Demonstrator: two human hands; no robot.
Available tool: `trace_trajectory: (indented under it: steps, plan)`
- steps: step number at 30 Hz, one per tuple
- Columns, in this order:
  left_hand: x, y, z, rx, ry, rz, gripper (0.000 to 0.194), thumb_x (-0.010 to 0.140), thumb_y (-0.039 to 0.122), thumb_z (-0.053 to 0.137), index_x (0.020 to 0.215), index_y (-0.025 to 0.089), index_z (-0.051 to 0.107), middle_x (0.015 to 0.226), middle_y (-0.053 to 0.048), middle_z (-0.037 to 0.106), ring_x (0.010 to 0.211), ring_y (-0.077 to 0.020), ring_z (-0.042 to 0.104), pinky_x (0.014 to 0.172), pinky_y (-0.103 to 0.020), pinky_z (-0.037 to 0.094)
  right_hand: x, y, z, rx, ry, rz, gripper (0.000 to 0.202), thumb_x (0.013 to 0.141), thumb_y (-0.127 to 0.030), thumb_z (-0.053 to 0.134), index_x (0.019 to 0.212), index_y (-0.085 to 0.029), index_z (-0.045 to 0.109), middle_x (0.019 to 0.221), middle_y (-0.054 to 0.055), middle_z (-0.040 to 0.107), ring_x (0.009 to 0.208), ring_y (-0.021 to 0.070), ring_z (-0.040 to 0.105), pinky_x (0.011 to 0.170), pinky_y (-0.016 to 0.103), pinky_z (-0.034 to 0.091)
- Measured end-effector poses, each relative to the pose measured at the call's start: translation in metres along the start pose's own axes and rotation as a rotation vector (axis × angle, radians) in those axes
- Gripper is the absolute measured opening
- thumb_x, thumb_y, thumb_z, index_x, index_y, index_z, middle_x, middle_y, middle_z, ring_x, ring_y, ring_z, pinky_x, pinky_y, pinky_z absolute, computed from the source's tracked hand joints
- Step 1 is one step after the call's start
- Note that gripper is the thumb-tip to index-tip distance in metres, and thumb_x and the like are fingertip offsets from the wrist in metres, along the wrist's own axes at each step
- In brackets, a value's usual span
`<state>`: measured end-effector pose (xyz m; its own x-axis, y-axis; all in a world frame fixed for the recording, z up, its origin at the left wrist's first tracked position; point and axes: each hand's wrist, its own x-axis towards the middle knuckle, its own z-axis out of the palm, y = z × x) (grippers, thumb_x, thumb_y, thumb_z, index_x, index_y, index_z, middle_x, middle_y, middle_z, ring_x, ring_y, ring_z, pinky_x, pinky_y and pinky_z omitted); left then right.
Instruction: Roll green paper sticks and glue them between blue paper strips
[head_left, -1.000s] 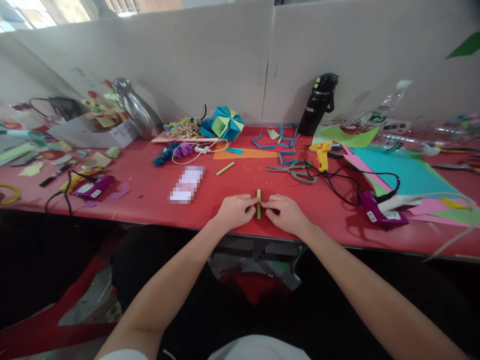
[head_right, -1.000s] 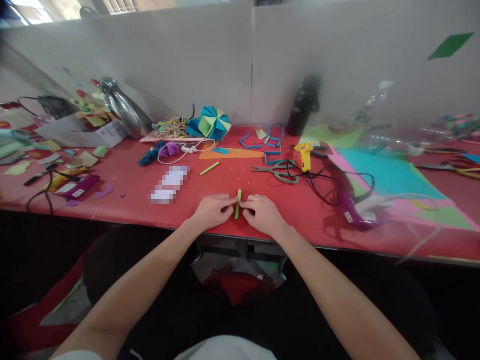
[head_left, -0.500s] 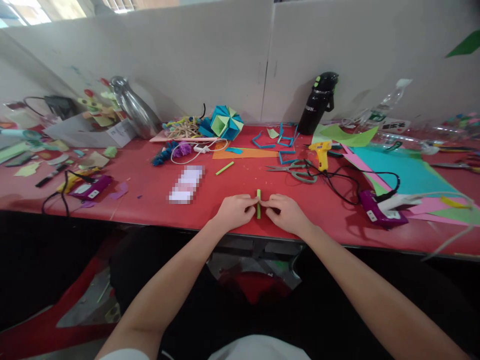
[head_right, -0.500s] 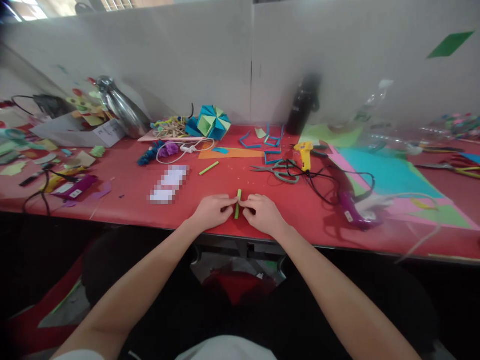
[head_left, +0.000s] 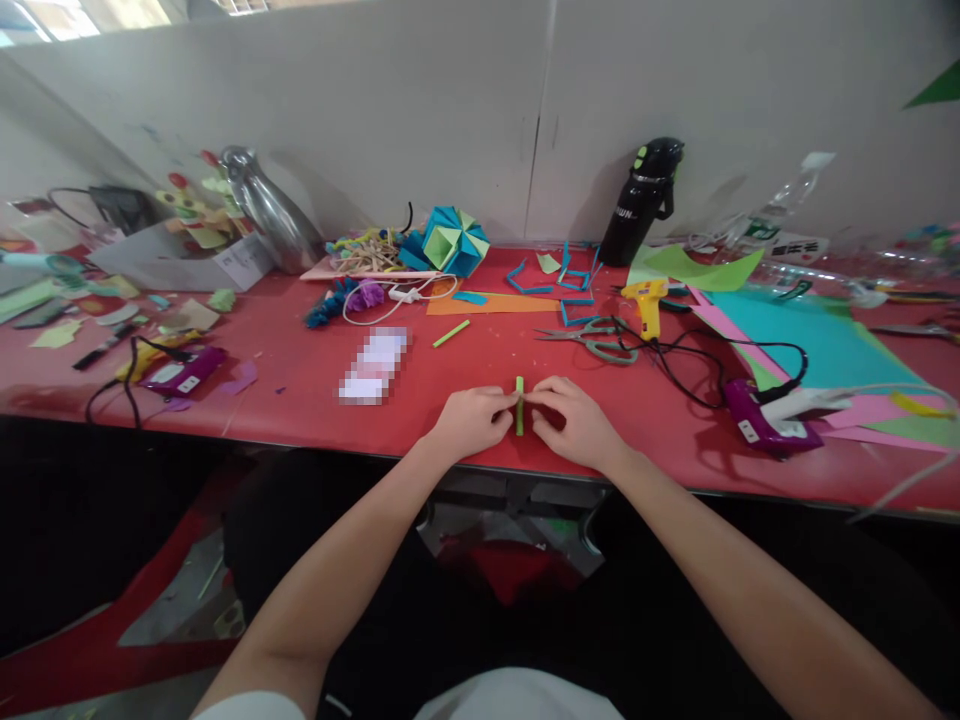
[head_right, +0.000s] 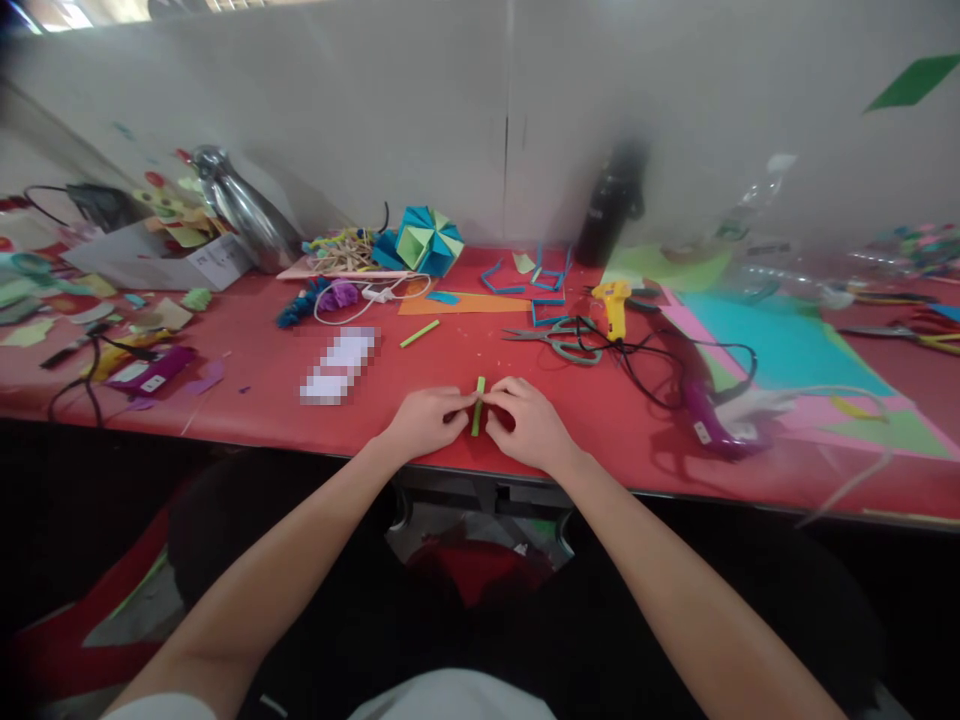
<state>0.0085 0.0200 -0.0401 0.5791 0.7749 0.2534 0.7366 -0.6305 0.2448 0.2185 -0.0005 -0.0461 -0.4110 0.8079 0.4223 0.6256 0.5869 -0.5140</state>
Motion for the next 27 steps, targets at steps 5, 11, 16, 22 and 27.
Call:
trace_trajectory:
  steps: [5, 11, 16, 22, 27]
  plan:
    - [0.001, 0.001, -0.003, -0.016, -0.011, 0.003, 0.036, 0.087, 0.021, 0.049, 0.115, 0.024, 0.072, 0.086, -0.003, 0.072, 0.083, -0.0183, 0.067, 0.065, -0.027, 0.047, 0.0, 0.008, 0.001, 0.022, -0.066, 0.068, 0.083, 0.079, -0.045, 0.069, 0.149, -0.02, 0.034, 0.154, 0.014, 0.038, 0.144, 0.0318, 0.031, 0.115, 0.052, 0.033]
    - [0.002, 0.001, -0.002, -0.034, -0.011, -0.008, 0.038, 0.086, 0.02, 0.05, 0.117, 0.025, 0.071, 0.087, -0.003, 0.072, 0.084, -0.0187, 0.067, 0.067, -0.027, 0.049, 0.002, 0.015, 0.004, 0.018, -0.176, 0.078, 0.096, 0.074, -0.056, 0.07, 0.154, -0.022, 0.028, 0.157, 0.013, 0.034, 0.146, 0.0319, 0.027, 0.12, 0.054, 0.023]
    - [0.002, 0.002, -0.003, -0.037, -0.014, -0.011, 0.037, 0.085, 0.021, 0.05, 0.115, 0.025, 0.072, 0.086, -0.003, 0.072, 0.082, -0.0188, 0.067, 0.065, -0.027, 0.048, 0.006, 0.016, 0.0, 0.015, -0.21, 0.096, 0.099, 0.073, -0.062, 0.069, 0.154, -0.02, 0.028, 0.157, 0.013, 0.034, 0.147, 0.0313, 0.027, 0.12, 0.053, 0.023]
    - [0.002, 0.002, -0.003, -0.04, -0.008, -0.01, 0.036, 0.085, 0.02, 0.05, 0.114, 0.024, 0.072, 0.084, -0.003, 0.071, 0.081, -0.0185, 0.067, 0.064, -0.026, 0.048, 0.011, 0.018, -0.001, 0.06, -0.229, 0.076, 0.097, 0.072, -0.063, 0.071, 0.152, -0.025, 0.032, 0.153, 0.012, 0.041, 0.144, 0.0313, 0.033, 0.12, 0.057, 0.019]
    - [0.002, 0.002, -0.004, -0.059, -0.01, -0.041, 0.038, 0.084, 0.02, 0.051, 0.115, 0.024, 0.072, 0.09, -0.004, 0.074, 0.08, -0.0181, 0.067, 0.065, -0.026, 0.049, 0.011, 0.016, -0.001, 0.087, -0.194, 0.084, 0.092, 0.071, -0.059, 0.074, 0.149, -0.028, 0.036, 0.15, 0.011, 0.046, 0.141, 0.032, 0.038, 0.118, 0.06, 0.021]
